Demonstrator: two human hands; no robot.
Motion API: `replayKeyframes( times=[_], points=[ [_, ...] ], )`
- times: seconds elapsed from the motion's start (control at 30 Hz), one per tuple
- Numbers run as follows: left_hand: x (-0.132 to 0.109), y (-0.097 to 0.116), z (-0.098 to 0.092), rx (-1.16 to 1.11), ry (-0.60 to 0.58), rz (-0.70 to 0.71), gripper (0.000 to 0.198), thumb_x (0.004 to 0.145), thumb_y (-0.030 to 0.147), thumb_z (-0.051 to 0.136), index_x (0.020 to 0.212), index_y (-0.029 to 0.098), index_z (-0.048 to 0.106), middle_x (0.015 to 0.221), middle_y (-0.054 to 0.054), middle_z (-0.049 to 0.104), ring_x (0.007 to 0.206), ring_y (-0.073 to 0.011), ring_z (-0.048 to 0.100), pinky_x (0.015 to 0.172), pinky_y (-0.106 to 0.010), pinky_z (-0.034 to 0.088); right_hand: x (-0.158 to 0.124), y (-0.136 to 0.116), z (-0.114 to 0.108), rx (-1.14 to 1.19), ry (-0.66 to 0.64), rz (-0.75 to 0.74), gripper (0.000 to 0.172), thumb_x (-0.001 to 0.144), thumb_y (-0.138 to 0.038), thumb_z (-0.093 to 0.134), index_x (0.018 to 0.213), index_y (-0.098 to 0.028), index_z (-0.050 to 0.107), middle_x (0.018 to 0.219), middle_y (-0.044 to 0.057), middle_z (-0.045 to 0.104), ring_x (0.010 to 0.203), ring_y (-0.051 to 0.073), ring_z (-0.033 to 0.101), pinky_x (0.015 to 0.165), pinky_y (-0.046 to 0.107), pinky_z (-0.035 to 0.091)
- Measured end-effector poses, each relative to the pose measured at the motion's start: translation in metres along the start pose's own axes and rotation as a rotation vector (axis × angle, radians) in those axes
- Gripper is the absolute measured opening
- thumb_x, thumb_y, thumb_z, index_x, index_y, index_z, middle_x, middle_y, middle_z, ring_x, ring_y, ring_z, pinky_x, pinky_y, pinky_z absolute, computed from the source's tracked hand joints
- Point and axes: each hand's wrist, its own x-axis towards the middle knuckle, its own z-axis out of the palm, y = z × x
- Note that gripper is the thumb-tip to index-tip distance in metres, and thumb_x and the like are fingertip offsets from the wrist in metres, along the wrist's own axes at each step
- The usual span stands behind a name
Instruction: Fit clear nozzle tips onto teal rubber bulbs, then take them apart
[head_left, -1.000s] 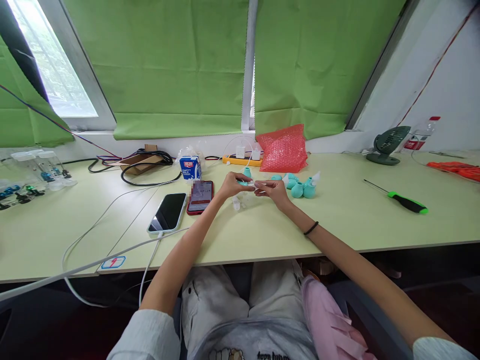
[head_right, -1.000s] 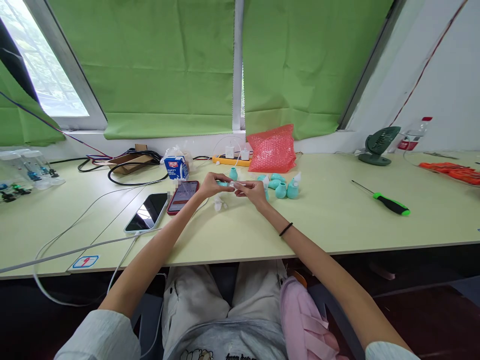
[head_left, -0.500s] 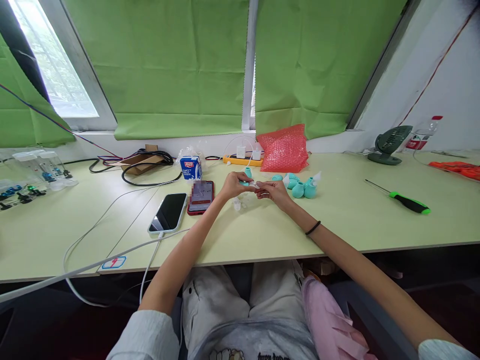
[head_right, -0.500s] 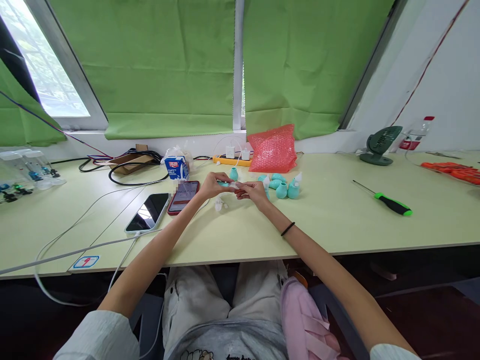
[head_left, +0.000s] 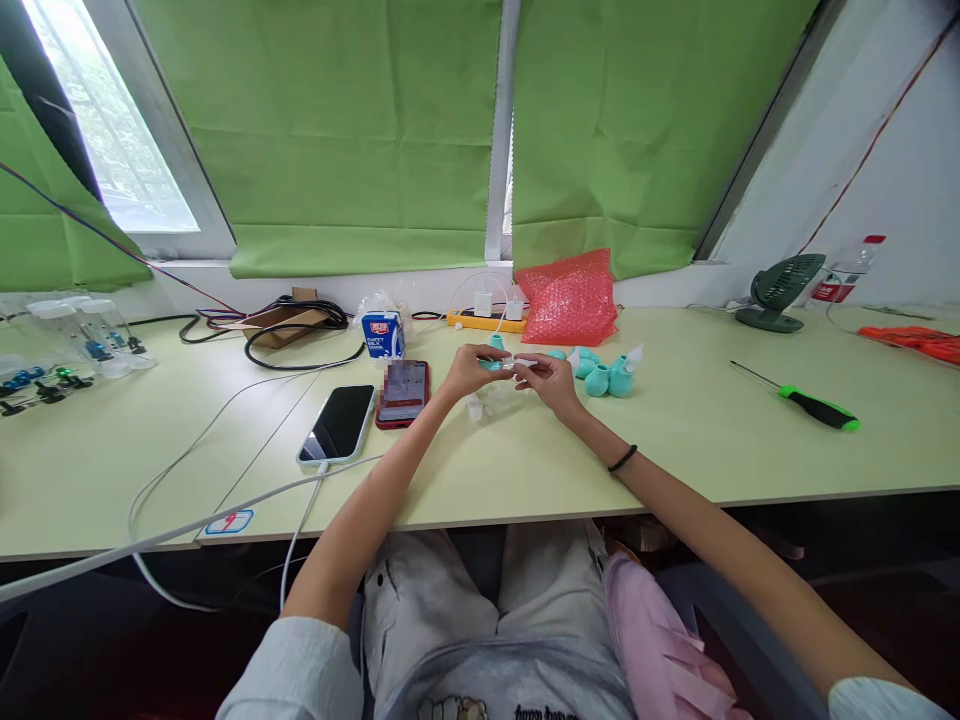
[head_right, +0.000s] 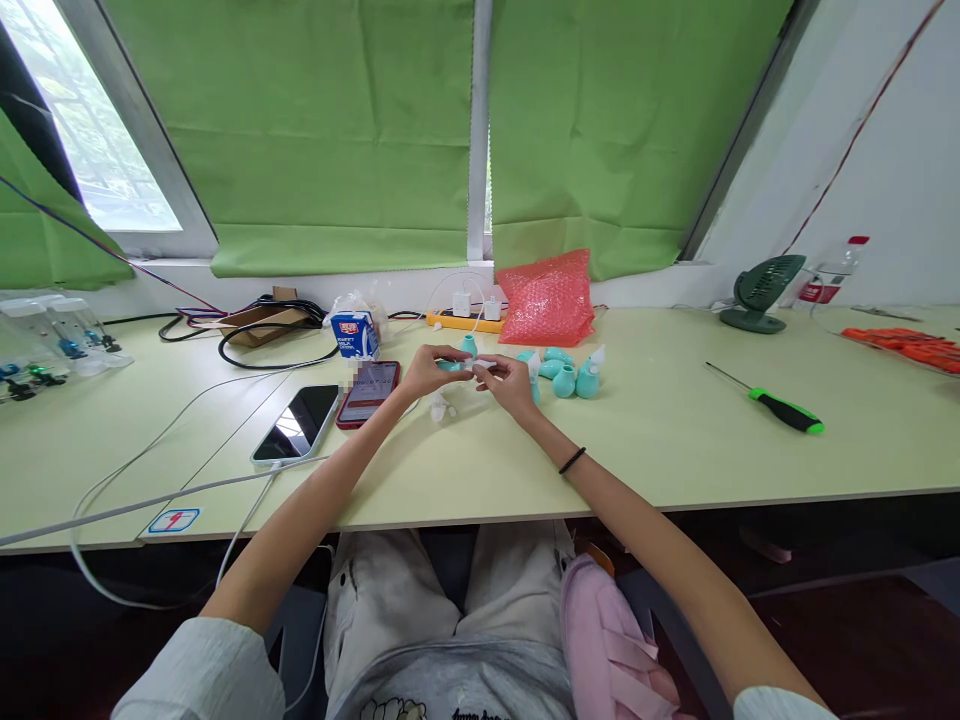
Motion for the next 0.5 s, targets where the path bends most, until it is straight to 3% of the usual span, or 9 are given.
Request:
replayKeyframes(
  times=[0.17, 0.3, 0.5],
  points=[
    [0.0007, -0.0001, 0.0038, 0.053, -0.005, -0.032, 0.034, 0.06, 0.035, 0.065, 0.085, 0.013, 0.07, 0.081, -0.005, 0.069, 0.074, -0.019, 0.06, 0.064, -0.024, 0.044, -0.0017, -0.002, 0.0006, -0.012, 0.058, -0.121, 0.044, 0.053, -0.042, 0.069, 0.087, -0.015, 0.061, 0.075, 0.004, 0.063, 0.068, 0.017, 0.06, 0.058, 0.03, 0.056],
    [0.0012, -0.0019, 0.0055, 0.052, -0.02, 0.008, 0.031, 0.062, 0.033, 0.063, 0.084, 0.013, 0.07, 0.077, -0.003, 0.069, 0.07, -0.0179, 0.06, 0.063, -0.023, 0.044, -0.0024, -0.0032, 0.0008, 0.009, 0.08, -0.12, 0.035, 0.053, -0.041, 0.069, 0.076, -0.015, 0.062, 0.074, 0.005, 0.063, 0.065, 0.017, 0.06, 0.058, 0.03, 0.055],
    [-0.0036, 0.0036, 0.0073, 0.125, 0.009, 0.051, 0.026, 0.065, 0.034, 0.059, 0.075, 0.012, 0.071, 0.064, -0.001, 0.065, 0.061, -0.0141, 0.055, 0.055, -0.022, 0.038, 0.0008, -0.0009, -0.0023, -0.046, 0.022, -0.107, 0.034, 0.058, -0.042, 0.066, 0.078, -0.015, 0.062, 0.074, 0.004, 0.061, 0.068, 0.017, 0.058, 0.053, 0.027, 0.054]
  ],
)
